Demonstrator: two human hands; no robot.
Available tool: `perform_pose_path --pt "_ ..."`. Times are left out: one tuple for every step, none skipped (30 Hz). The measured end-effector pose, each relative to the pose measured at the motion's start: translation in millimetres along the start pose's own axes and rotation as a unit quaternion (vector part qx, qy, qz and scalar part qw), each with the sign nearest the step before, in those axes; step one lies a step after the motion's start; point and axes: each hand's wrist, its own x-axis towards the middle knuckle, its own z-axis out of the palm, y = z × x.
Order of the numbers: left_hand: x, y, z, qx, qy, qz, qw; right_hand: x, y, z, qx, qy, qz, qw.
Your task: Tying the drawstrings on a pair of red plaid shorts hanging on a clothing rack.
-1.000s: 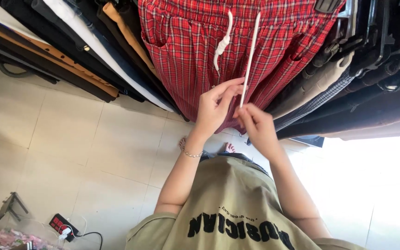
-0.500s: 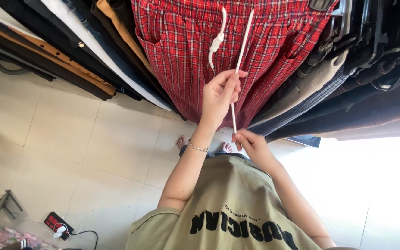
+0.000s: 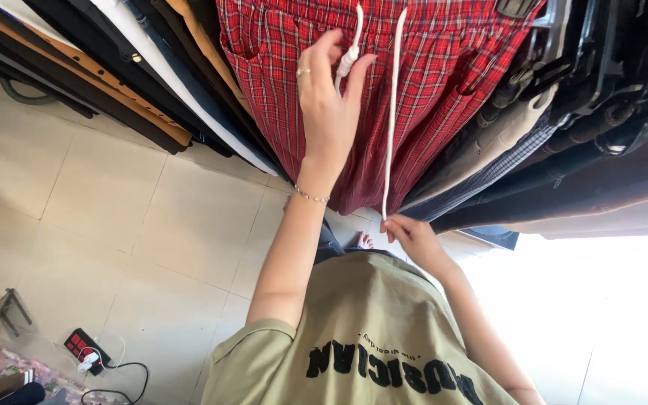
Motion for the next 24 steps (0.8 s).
perform_pose_path --pt "2.9 3.0 -0.9 -0.001 0.003 0.003 1.000 -2.0 -0.6 2.7 -0.002 0.002 -0.003 1.000" --pt "5.8 5.8 -1.6 -0.006 -0.001 0.006 1.000 -3.6 -1.0 5.3 0.013 -0.013 -0.007 1.000" --pt "7.6 8.0 -2.2 -0.010 -0.006 0.008 1.000 -5.8 -0.8 9.0 0.028 -0.028 -0.010 0.999" --pt "7.9 12.1 -6.0 -0.011 -0.004 0.011 1.000 -5.9 -2.8 6.6 0.027 -0.027 -0.012 0.999" --pt "5.6 15.8 -11.8 -0.049 -0.015 -0.045 0.998 -8.3 -4.4 6.7 0.042 -0.021 -0.019 0.999" --pt "3.0 19.1 -17.5 -0.086 -0.026 -0.100 0.991 -10.4 -5.7 7.0 0.058 -0.015 -0.025 0.998" --pt "7.9 24.4 -24.9 -0.083 -0.028 -0.101 0.991 -8.6 0.8 6.1 0.060 -0.017 -0.024 0.998" --pt "12.8 29.6 -32.2 -0.164 -0.062 -0.171 0.970 -6.7 7.3 5.4 0.056 -0.009 -0.016 0.998" --pt "17.3 35.1 -39.7 -0.243 -0.096 -0.239 0.935 -5.7 13.9 4.6 0.051 -0.001 -0.008 0.999" --pt "19.7 37.2 -43.7 -0.240 -0.096 -0.242 0.935 -10.1 8.8 1.9 0.053 -0.004 -0.007 0.999" --pt "24.2 39.0 -47.2 -0.278 -0.134 -0.255 0.916 -11.1 3.5 -3.5 0.047 -0.006 0.010 0.999" --pt "28.8 41.0 -51.0 -0.314 -0.172 -0.268 0.894 -12.3 -2.1 -8.8 0.042 -0.008 0.028 0.999" --pt "27.9 33.6 -47.0 -0.313 -0.170 -0.268 0.895 -11.2 -2.0 -9.8 0.041 -0.010 0.026 0.999" --pt "27.0 26.1 -42.8 -0.358 -0.181 -0.293 0.868 -10.0 -1.6 -11.0 0.040 -0.010 0.021 0.999" --pt "25.2 19.2 -38.1 -0.402 -0.192 -0.317 0.837 -10.4 -0.7 -11.7 0.039 -0.009 0.017 0.999" --pt "25.5 17.3 -37.5 -0.400 -0.192 -0.318 0.838 -9.2 0.7 -10.5 0.039 -0.010 0.016 0.999" --pt "25.4 15.1 -36.1 -0.380 -0.203 -0.304 0.850 -9.2 2.2 -9.1 0.046 -0.008 0.007 0.999" --pt "25.5 12.7 -34.7 -0.359 -0.214 -0.291 0.861 -8.9 3.6 -7.7 0.053 -0.005 -0.002 0.999" --pt "27.2 16.8 -35.4 -0.358 -0.214 -0.291 0.861 -9.1 4.6 -5.3 0.054 -0.006 -0.003 0.999" --pt "29.0 20.9 -36.1 -0.315 -0.214 -0.298 0.875 -9.3 5.5 -3.1 0.072 -0.012 -0.008 0.997" --pt "31.0 24.8 -37.0 -0.272 -0.214 -0.306 0.887 -9.5 6.1 0.0 0.090 -0.018 -0.012 0.996" --pt "31.0 24.5 -37.1 -0.271 -0.215 -0.306 0.887 -11.0 1.1 -0.8 0.092 -0.019 -0.012 0.996" --pt "30.9 24.1 -37.2 -0.285 -0.219 -0.286 0.888 -12.5 -3.9 -1.5 0.091 -0.019 -0.012 0.996" --pt "30.9 23.6 -37.3 -0.299 -0.222 -0.266 0.889 -14.0 -8.9 -2.3 0.089 -0.020 -0.012 0.996"
